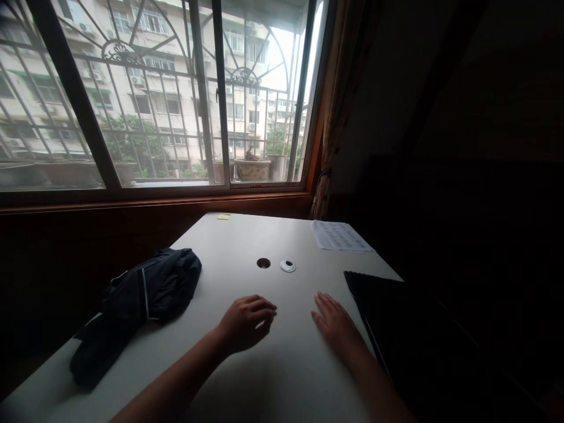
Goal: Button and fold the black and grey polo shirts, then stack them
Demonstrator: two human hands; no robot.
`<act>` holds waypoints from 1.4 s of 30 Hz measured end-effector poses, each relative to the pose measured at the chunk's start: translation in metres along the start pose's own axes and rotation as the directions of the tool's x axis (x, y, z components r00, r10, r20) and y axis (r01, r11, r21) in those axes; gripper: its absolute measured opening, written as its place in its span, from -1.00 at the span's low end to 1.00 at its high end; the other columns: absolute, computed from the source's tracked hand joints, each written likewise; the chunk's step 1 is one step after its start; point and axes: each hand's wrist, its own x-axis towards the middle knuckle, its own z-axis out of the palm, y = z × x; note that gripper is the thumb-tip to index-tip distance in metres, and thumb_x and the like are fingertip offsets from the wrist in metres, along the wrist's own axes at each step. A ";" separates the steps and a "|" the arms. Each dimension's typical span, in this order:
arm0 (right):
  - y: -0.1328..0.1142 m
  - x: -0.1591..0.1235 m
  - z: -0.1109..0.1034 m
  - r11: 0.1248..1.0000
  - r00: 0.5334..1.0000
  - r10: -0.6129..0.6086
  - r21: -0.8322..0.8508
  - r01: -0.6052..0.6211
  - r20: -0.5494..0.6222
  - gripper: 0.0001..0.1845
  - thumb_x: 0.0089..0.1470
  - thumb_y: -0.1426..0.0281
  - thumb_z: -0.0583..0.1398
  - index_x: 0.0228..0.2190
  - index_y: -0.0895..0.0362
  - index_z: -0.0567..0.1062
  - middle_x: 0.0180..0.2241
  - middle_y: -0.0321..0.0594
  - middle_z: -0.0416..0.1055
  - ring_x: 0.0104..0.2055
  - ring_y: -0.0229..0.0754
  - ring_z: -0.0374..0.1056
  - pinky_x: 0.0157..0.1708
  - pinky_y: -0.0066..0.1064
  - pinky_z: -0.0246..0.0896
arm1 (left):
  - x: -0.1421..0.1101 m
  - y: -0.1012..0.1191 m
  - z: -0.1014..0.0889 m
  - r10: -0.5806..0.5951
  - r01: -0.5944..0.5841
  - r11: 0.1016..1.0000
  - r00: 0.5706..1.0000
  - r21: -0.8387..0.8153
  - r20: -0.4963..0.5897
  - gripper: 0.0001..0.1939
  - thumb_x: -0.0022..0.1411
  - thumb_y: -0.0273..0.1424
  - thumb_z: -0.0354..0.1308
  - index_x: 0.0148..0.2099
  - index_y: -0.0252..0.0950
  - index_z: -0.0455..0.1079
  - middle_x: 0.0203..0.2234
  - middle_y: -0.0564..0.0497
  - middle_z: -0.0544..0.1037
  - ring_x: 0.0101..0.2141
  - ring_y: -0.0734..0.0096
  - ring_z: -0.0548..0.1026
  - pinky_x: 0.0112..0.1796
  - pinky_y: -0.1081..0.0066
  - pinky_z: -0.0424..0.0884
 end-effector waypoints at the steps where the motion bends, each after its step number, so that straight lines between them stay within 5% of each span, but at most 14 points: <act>1: 0.000 0.000 0.001 1.000 1.000 -0.001 0.008 0.001 -0.009 -0.35 0.28 0.11 -0.04 0.21 0.25 0.38 0.29 0.03 0.22 0.35 0.07 0.10 0.33 0.01 -0.01 | 0.002 -0.002 -0.010 -0.027 0.028 0.999 0.999 0.015 -0.047 -0.76 0.29 -0.53 0.08 -0.08 -0.21 0.51 -0.15 0.01 0.64 -0.16 0.34 0.57 -0.14 0.31 0.53; 7: 0.001 0.000 0.003 1.000 1.000 -0.009 0.019 0.009 -0.023 -0.36 0.28 0.13 -0.03 0.20 0.25 0.39 0.29 0.02 0.23 0.34 0.10 0.11 0.32 0.05 0.03 | -0.007 -0.033 -0.083 -0.221 0.262 0.949 0.949 0.176 -0.226 -0.66 0.33 -0.48 0.07 0.11 -0.14 0.45 -0.01 -0.04 0.57 0.07 0.20 0.47 0.08 0.13 0.45; 12: 0.003 0.000 0.004 1.000 0.999 -0.029 -0.008 0.029 -0.023 -0.36 0.30 0.14 -0.04 0.21 0.28 0.37 0.29 0.04 0.23 0.34 0.11 0.11 0.31 0.05 0.04 | -0.072 -0.092 -0.164 -0.388 0.512 0.739 0.855 0.438 -0.345 -0.63 0.35 -0.27 0.03 0.13 -0.24 0.43 0.06 -0.10 0.52 0.18 0.06 0.35 0.22 0.03 0.24; 14: 0.004 0.000 0.005 0.999 0.999 -0.038 -0.017 0.038 -0.030 -0.37 0.30 0.14 -0.04 0.21 0.27 0.38 0.28 0.03 0.24 0.34 0.10 0.12 0.31 0.04 0.05 | -0.110 -0.120 -0.191 -0.469 0.639 0.585 0.769 0.499 -0.434 -0.52 0.33 -0.18 -0.03 0.16 -0.34 0.39 0.11 -0.20 0.47 0.22 -0.02 0.29 0.23 0.00 0.17; 17: 0.005 0.000 0.005 0.999 0.998 -0.036 -0.021 0.035 -0.043 -0.39 0.29 0.14 -0.02 0.19 0.22 0.40 0.27 0.01 0.26 0.33 0.10 0.14 0.30 0.04 0.08 | -0.166 -0.151 -0.207 -0.641 0.817 0.339 0.564 0.467 -0.521 -0.35 0.26 -0.05 -0.02 0.21 -0.42 0.31 0.15 -0.29 0.42 0.21 -0.12 0.28 0.20 -0.04 0.18; 20: 0.005 0.000 0.005 0.999 0.998 -0.035 -0.014 0.034 -0.052 -0.41 0.28 0.14 0.00 0.18 0.19 0.42 0.26 0.00 0.28 0.32 0.10 0.16 0.29 0.03 0.11 | -0.203 -0.165 -0.197 -0.809 0.898 0.261 0.404 0.355 -0.428 -0.27 0.22 0.05 -0.04 0.18 -0.46 0.34 0.10 -0.33 0.45 0.11 -0.13 0.39 0.12 0.02 0.28; 22: 0.006 0.000 0.006 0.999 0.998 -0.037 -0.012 0.036 -0.057 -0.42 0.27 0.15 0.00 0.17 0.18 0.43 0.26 -0.01 0.29 0.32 0.09 0.17 0.28 0.02 0.12 | -0.213 -0.166 -0.186 -0.837 0.915 0.275 0.378 0.294 -0.395 -0.29 0.25 0.07 -0.08 0.13 -0.43 0.38 0.06 -0.30 0.48 0.04 -0.09 0.46 0.04 0.09 0.37; 29: 0.010 0.000 0.009 0.997 0.994 -0.081 -0.022 0.080 -0.072 -0.42 0.28 0.13 -0.01 0.16 0.16 0.45 0.25 -0.01 0.30 0.30 0.10 0.20 0.25 0.04 0.15 | -0.207 -0.152 -0.179 -0.647 0.819 0.393 0.569 0.418 -0.507 -0.53 0.32 -0.10 -0.07 -0.02 -0.31 0.49 -0.12 -0.17 0.58 -0.07 -0.03 0.50 -0.01 0.09 0.40; 34: 0.011 0.000 0.008 0.996 0.993 -0.090 -0.029 0.088 -0.077 -0.43 0.28 0.13 0.00 0.15 0.16 0.46 0.25 0.00 0.30 0.29 0.13 0.21 0.23 0.06 0.18 | -0.191 -0.136 -0.177 -0.388 0.653 0.623 0.736 0.431 -0.554 -0.64 0.39 -0.15 -0.01 -0.08 -0.25 0.50 -0.16 -0.10 0.61 0.07 0.02 0.44 0.11 0.07 0.32; 38: 0.010 -0.001 0.006 0.995 0.993 -0.096 -0.030 0.094 -0.070 -0.44 0.28 0.14 0.01 0.15 0.14 0.46 0.25 -0.01 0.29 0.29 0.12 0.21 0.24 0.05 0.18 | -0.164 -0.114 -0.162 -0.289 0.469 0.800 0.848 0.375 -0.444 -0.77 0.40 -0.26 0.10 -0.03 -0.22 0.50 -0.20 -0.03 0.61 -0.03 0.15 0.50 0.04 0.15 0.39; 42: 0.006 -0.002 0.004 0.996 0.994 -0.088 -0.018 0.087 -0.062 -0.46 0.29 0.17 0.02 0.15 0.14 0.46 0.24 -0.02 0.31 0.30 0.14 0.19 0.24 0.09 0.16 | -0.126 -0.085 -0.133 -0.168 0.216 0.951 0.961 0.221 -0.218 -0.73 0.41 -0.43 0.10 0.10 -0.18 0.47 -0.21 -0.01 0.60 -0.18 0.32 0.52 -0.14 0.32 0.47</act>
